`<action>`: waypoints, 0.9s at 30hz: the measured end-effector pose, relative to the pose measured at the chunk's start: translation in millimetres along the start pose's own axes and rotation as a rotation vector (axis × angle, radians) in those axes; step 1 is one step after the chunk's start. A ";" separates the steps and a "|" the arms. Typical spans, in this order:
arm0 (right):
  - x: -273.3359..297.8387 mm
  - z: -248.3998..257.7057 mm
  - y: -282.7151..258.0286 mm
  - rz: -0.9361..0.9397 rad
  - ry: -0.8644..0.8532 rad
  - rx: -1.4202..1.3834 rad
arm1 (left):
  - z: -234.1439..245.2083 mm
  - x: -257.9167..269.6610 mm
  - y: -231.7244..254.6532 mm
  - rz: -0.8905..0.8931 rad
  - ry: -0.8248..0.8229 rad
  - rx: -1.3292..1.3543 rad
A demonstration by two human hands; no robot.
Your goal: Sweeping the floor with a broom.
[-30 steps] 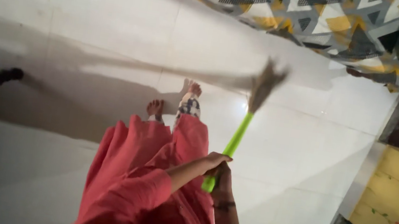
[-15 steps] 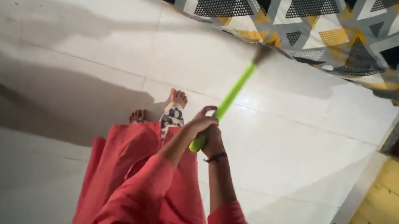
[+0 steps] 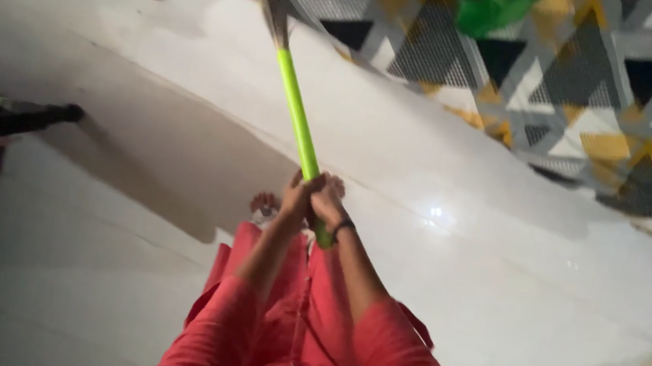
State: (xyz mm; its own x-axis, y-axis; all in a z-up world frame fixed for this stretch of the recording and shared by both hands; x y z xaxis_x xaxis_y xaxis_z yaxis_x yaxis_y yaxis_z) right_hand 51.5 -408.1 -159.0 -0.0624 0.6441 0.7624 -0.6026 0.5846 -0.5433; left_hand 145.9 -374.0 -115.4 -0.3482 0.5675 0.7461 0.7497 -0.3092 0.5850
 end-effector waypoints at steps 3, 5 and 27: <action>51.0 16.5 -7.7 -0.264 -0.363 -0.344 | 38.0 -51.5 -69.2 -0.002 0.022 -0.143; 104.3 58.1 -13.0 0.044 -0.526 -0.464 | 6.9 15.7 -59.5 -0.002 -0.048 -0.141; 237.4 -183.7 -18.9 -0.650 -0.538 -0.576 | 159.0 129.9 125.3 0.274 -0.167 -0.134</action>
State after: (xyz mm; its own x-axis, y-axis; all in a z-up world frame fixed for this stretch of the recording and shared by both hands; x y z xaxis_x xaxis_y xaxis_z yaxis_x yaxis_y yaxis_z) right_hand 194.3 -175.6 -32.4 -0.2947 -0.1061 0.9497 -0.1822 0.9818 0.0531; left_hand 284.1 -217.7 4.3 -0.0389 0.5632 0.8254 0.7180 -0.5587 0.4151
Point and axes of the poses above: each hand's wrist, its own x-axis away from the middle knuckle, its own z-axis out of the back of the hand, y = z × x, the point moved 10 cm from there along -x, towards the middle knuckle, and after that the axes turned 10 degrees about -z, right-handed, at the moved point
